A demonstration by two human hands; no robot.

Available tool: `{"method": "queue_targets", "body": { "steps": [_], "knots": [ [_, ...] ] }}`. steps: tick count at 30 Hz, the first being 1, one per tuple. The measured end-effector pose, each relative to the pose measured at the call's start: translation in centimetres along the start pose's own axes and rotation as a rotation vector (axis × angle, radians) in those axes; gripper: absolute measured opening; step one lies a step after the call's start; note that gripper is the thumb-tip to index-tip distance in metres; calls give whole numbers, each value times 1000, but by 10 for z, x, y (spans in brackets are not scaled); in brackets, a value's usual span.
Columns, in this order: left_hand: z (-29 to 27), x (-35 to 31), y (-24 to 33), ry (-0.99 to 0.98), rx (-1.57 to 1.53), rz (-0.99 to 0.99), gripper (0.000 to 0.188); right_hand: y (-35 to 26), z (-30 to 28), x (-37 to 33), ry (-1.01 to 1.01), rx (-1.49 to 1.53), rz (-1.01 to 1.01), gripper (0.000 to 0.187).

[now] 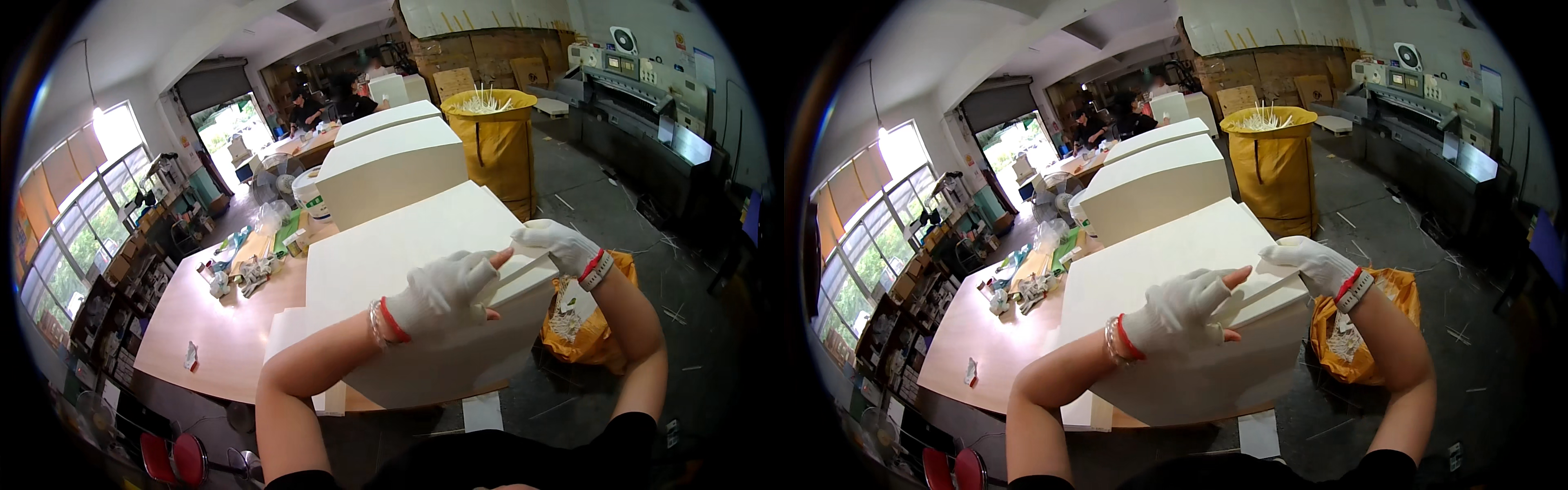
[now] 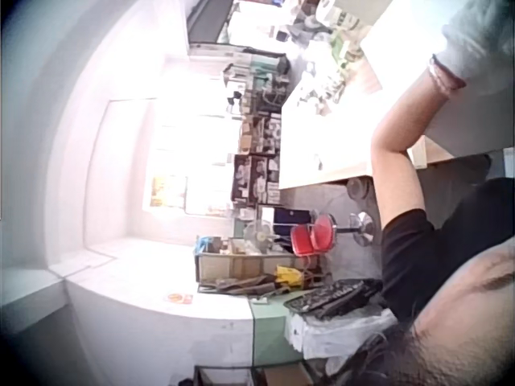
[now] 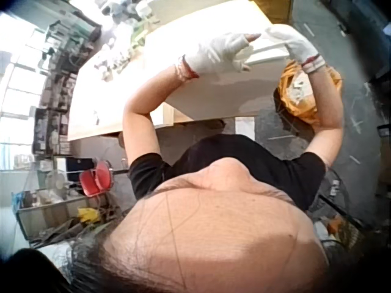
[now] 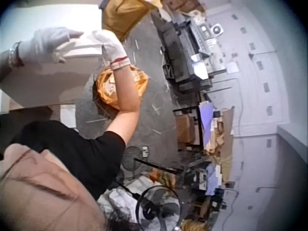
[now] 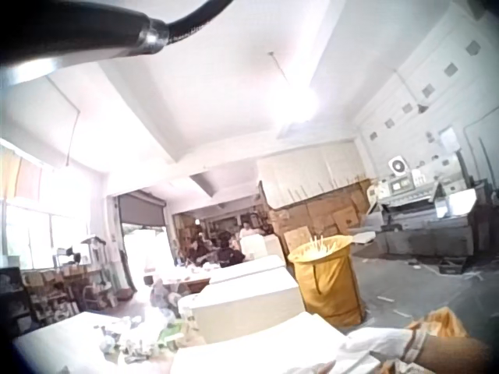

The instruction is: The person separates individual white paper sheets from a large stack by hand. They repeatedly pull a single sheet from the top of the stack and place it onto a growing pile on the table. The task is performed in a workshop environment with other people visible in the background.

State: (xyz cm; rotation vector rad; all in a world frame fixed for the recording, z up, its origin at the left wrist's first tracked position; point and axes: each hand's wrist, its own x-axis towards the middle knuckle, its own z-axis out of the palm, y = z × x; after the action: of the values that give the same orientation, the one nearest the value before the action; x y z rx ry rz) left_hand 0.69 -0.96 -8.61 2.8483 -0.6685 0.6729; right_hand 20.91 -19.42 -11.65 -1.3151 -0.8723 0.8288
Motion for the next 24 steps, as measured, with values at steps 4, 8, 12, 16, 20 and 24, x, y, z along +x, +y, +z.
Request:
{"method": "queue_targets", "body": {
  "steps": [4, 8, 12, 16, 20, 24],
  "knots": [
    [-13, -24, -35, -132, -238, -126, 66, 5, 9, 2, 14, -55, -87, 34],
    [-51, -71, -80, -214, -164, -749, 54, 8, 17, -11, 112, -134, -207, 37],
    [-61, -145, -112, 562, 278, -918, 68, 39, -10, 2, 65, -51, -426, 43],
    [-63, -189, -106, 568, -1515, -1003, 73, 60, -25, 15, 60, -39, -504, 46],
    [-67, -186, -38, 687, -1553, -1005, 59, 21, 10, -4, 30, -102, -358, 43],
    [-55, -218, -22, 856, -1543, -937, 52, 15, 13, 1, 54, -309, -304, 38]
  ]
}}
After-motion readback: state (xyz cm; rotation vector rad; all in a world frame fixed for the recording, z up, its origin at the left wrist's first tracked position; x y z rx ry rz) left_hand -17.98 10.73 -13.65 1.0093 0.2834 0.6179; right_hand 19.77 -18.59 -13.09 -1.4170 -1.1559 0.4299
